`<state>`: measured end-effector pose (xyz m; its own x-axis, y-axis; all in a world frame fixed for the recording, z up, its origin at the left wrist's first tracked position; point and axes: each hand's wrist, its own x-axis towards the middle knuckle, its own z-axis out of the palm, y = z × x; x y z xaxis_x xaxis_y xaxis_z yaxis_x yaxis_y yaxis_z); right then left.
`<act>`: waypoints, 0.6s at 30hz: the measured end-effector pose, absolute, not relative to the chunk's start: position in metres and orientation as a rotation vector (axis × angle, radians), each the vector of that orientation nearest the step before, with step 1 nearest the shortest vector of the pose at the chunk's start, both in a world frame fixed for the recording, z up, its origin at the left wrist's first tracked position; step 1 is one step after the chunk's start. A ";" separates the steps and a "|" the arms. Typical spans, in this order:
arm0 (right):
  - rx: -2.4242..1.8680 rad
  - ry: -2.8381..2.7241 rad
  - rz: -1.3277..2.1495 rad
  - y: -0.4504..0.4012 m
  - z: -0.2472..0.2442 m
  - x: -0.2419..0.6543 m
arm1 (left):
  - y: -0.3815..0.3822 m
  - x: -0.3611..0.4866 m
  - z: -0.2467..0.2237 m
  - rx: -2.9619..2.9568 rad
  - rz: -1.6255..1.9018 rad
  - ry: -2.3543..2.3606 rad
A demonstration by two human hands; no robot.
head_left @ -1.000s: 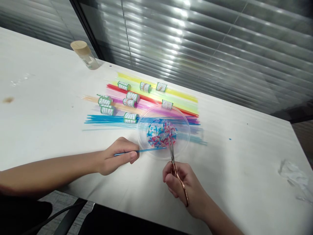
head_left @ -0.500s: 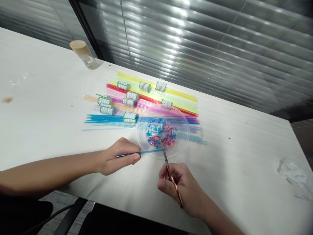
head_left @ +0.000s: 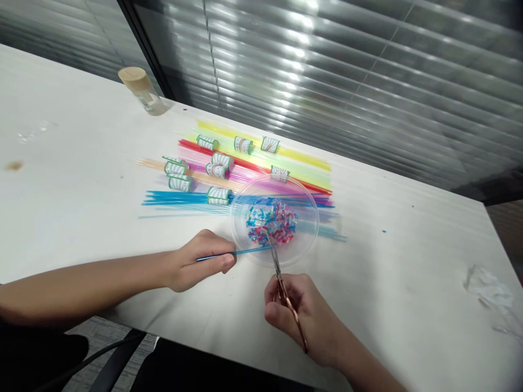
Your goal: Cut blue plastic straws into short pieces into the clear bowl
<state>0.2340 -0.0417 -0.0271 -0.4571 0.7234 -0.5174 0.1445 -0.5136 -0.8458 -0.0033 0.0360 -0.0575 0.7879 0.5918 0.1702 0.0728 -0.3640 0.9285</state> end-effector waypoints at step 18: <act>-1.353 -1.149 2.061 -0.041 -0.031 0.225 | 0.037 -0.003 -0.056 1.947 0.554 0.520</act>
<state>0.2249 -0.0414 -0.0312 -0.4392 0.7120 -0.5479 0.0914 -0.5713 -0.8156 -0.0035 0.0366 -0.0555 0.8022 0.5769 0.1536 0.1166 -0.4037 0.9075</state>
